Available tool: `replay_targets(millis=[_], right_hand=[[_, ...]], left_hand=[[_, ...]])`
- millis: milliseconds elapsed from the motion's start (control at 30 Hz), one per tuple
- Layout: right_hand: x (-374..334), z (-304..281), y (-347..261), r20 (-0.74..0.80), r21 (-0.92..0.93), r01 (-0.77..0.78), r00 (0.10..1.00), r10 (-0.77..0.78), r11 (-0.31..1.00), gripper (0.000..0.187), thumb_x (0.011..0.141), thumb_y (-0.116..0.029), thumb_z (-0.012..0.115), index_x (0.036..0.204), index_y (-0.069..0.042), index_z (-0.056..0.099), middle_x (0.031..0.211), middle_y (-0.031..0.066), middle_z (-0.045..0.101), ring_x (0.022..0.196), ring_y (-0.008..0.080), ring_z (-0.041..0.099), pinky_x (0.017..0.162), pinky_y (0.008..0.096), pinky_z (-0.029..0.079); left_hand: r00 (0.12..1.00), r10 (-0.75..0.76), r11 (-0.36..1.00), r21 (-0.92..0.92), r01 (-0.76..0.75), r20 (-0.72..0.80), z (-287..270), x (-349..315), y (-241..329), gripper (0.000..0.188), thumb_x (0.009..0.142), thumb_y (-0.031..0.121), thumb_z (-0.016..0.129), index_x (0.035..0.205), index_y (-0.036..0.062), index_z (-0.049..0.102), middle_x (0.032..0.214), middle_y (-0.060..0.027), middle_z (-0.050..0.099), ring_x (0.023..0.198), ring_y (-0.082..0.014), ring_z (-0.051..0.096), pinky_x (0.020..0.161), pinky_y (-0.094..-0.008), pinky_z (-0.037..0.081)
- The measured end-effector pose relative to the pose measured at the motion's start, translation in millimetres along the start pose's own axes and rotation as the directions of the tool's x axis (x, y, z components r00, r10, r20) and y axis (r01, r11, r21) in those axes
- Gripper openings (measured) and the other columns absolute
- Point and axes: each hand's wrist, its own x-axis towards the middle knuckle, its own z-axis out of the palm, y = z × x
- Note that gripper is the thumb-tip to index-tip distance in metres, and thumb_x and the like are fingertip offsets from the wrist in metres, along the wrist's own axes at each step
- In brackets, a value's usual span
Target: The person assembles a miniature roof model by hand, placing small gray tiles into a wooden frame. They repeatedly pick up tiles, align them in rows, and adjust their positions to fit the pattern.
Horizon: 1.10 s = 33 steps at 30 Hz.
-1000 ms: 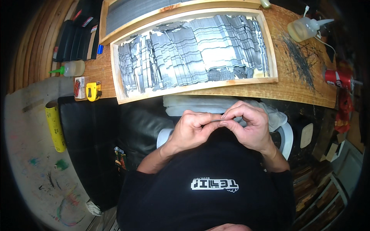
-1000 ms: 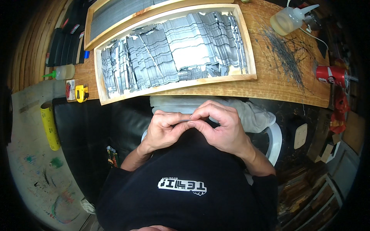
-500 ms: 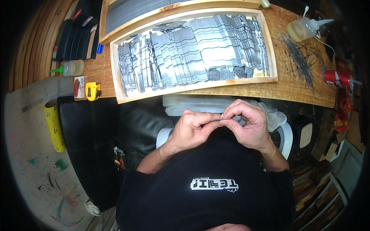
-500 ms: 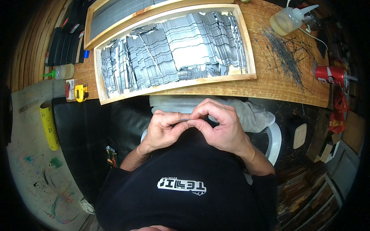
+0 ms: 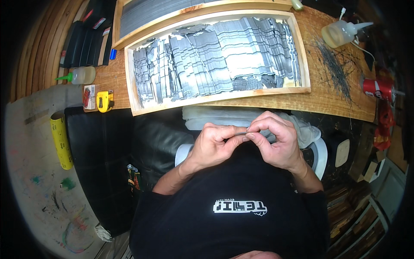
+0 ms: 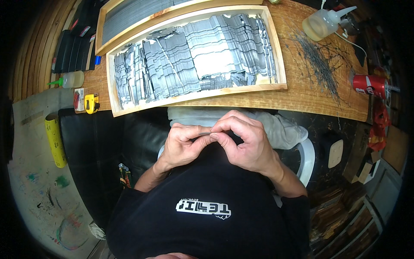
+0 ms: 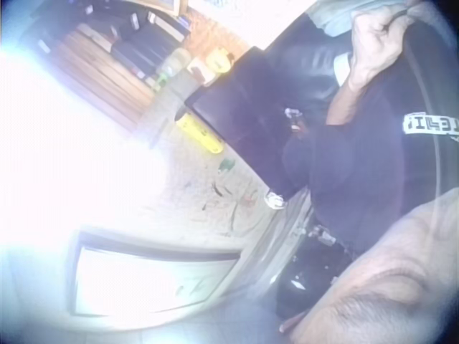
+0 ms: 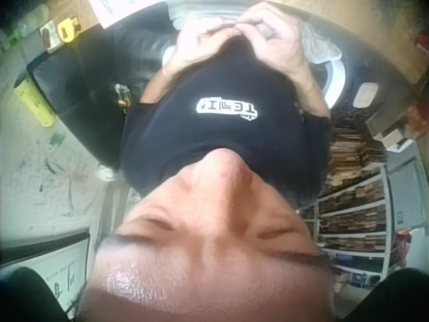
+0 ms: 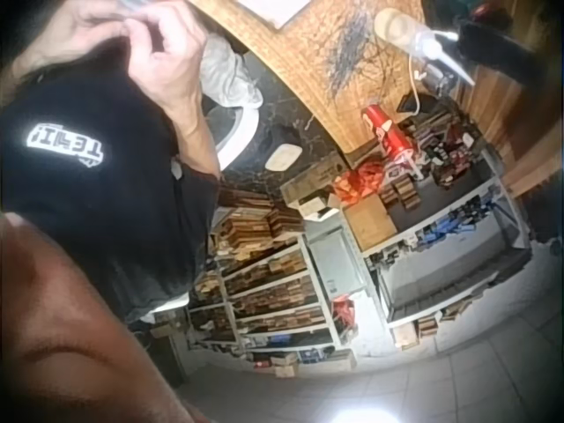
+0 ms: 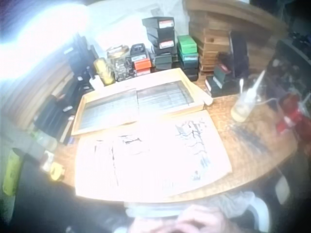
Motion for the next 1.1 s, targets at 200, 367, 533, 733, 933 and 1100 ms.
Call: replay_targets(millis=[200,367,533,733,933,1100], right_hand=[[-0.4,0.8,1.9,-0.002,-0.013,0.009,1.000,-0.009,1.000,0.013,0.087,0.005,0.080,0.097,0.002,0.072,0.090,0.0129,0.072,0.081,0.0248,0.072,0.071,0.0334,0.057],[-1.5,1.0,3.1,0.000,-0.008,0.042,0.999,-0.042,0.999,0.016,0.085,0.007,0.082,0.098,0.002,0.073,0.091,0.0138,0.074,0.082,0.0250,0.073,0.070,0.0328,0.057],[-2.0,1.2,1.8,-0.029,-0.034,0.104,0.994,-0.105,0.994,0.020,0.081,0.007,0.084,0.097,0.002,0.073,0.090,0.0125,0.074,0.081,0.0239,0.073,0.070,0.0323,0.057],[27.6,-13.4,-35.3,-0.081,-0.111,0.396,0.910,-0.406,0.911,0.026,0.078,0.005,0.088,0.100,-0.002,0.075,0.087,0.0075,0.071,0.076,0.0187,0.066,0.065,0.0300,0.051],[53.4,-25.3,-34.2,-0.082,-0.088,0.299,0.948,-0.306,0.950,0.026,0.079,0.005,0.089,0.104,0.000,0.082,0.084,0.0062,0.068,0.075,0.0138,0.063,0.063,0.0256,0.049],[29.1,-9.5,-27.0,-0.063,-0.125,0.265,0.960,-0.274,0.956,0.017,0.086,-0.009,0.088,0.100,-0.002,0.082,0.082,0.0064,0.066,0.070,0.0154,0.062,0.060,0.0296,0.050]], left_hand=[[1.000,-0.014,1.000,-0.014,0.013,-0.006,0.5,-1.0,-0.7,0.019,0.094,0.005,0.080,0.113,0.0014,0.081,0.093,-0.0176,0.081,0.082,-0.0246,0.082,0.068,-0.0296,0.060],[0.999,0.044,0.999,0.007,-0.044,-0.015,0.5,-1.2,-3.2,0.020,0.093,0.003,0.080,0.113,0.0006,0.081,0.094,-0.0192,0.080,0.080,-0.0266,0.081,0.068,-0.0313,0.060],[0.994,0.107,0.992,0.064,-0.107,0.009,-1.4,1.1,3.5,0.026,0.088,-0.003,0.079,0.114,-0.0016,0.079,0.096,-0.0197,0.080,0.083,-0.0294,0.081,0.069,-0.0333,0.061],[0.849,0.529,0.824,0.251,-0.508,-0.020,-17.7,32.7,46.1,0.035,0.077,-0.012,0.076,0.111,-0.0074,0.076,0.101,-0.0203,0.080,0.088,-0.0326,0.080,0.078,-0.0364,0.066],[0.906,0.422,0.892,0.199,-0.405,-0.046,-23.7,58.6,42.3,0.015,0.084,-0.006,0.078,0.098,-0.0022,0.079,0.078,-0.0165,0.074,0.069,-0.0297,0.075,0.062,-0.0366,0.058],[0.946,0.321,0.942,0.112,-0.315,-0.039,-11.8,26.8,33.8,0.009,0.085,-0.005,0.080,0.093,-0.0040,0.077,0.070,-0.0150,0.069,0.060,-0.0282,0.069,0.057,-0.0368,0.053]])
